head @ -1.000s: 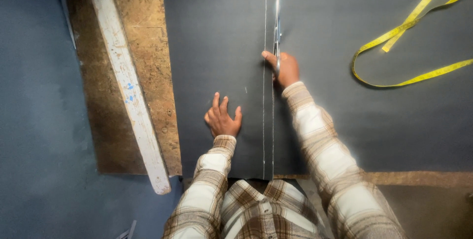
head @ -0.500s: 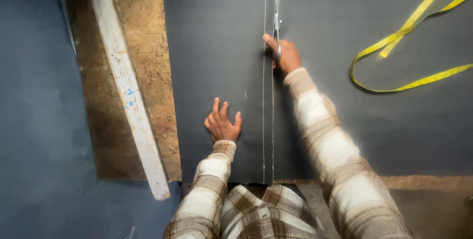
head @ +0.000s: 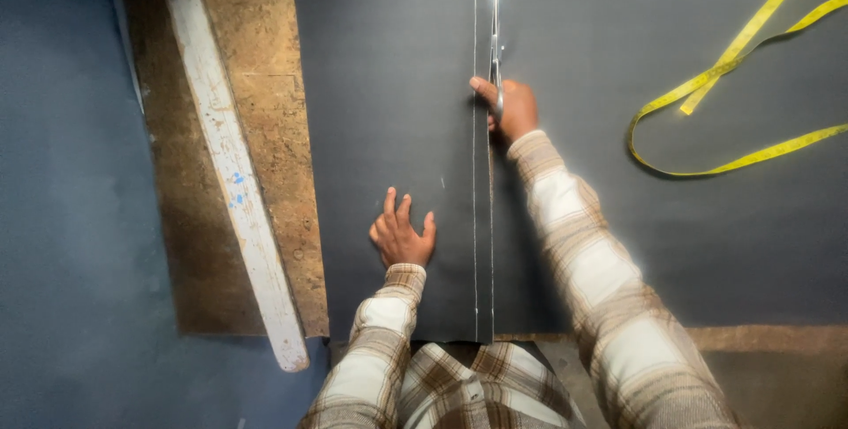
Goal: The person unrolls a dark fabric on a table, uses a wooden ruler and chalk to draw a straight line, then cuts along the line with scissors. The person handles the fabric, ruler, chalk, and scissors throughout the process.
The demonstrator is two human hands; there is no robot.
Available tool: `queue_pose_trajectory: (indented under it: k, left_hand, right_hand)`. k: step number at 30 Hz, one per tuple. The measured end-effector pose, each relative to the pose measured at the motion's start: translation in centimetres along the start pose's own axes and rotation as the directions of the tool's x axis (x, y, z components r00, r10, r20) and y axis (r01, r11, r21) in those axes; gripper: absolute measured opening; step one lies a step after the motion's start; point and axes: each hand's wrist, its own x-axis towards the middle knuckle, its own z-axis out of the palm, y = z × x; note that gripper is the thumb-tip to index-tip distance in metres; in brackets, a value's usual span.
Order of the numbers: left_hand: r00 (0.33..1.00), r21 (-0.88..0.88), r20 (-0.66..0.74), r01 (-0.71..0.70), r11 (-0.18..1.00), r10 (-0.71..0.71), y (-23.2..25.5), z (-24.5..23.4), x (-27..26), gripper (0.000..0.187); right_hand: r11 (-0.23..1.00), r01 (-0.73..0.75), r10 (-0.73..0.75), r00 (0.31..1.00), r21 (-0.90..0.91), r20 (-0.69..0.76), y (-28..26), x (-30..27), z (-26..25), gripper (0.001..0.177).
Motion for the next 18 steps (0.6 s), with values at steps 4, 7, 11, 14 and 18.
queue_pose_trajectory:
  k: [4, 7, 11, 14, 18]
  left_hand:
    - [1.0, 0.008, 0.004, 0.009, 1.0, -0.009, 0.1, 0.0, 0.0, 0.056]
    - [1.0, 0.003, 0.017, 0.01, 1.0, -0.01, 0.2, -0.4, 0.1, 0.057]
    - [1.0, 0.013, 0.011, 0.007, 1.0, -0.007, 0.0, 0.1, 0.0, 0.057]
    - [1.0, 0.007, 0.027, 0.014, 1.0, -0.014, 0.1, -0.2, 0.1, 0.057]
    - [1.0, 0.014, 0.023, 0.008, 1.0, -0.008, 0.1, -0.3, 0.2, 0.058]
  right_hand:
    - [0.996, -0.006, 0.007, 1.0, 0.089, -0.007, 0.4, 0.4, 0.3, 0.061]
    - [0.997, 0.016, -0.017, 1.0, 0.075, 0.008, 0.0, 2.1, 0.1, 0.064]
    - [0.996, 0.038, -0.04, 0.999, 0.087, 0.021, -2.0, 4.8, -0.1, 0.07]
    - [0.996, 0.025, -0.025, 1.0, 0.084, 0.007, -2.4, 5.9, 0.3, 0.07]
    - [0.996, 0.043, -0.042, 0.999, 0.074, -0.012, -2.0, 6.6, 0.2, 0.072]
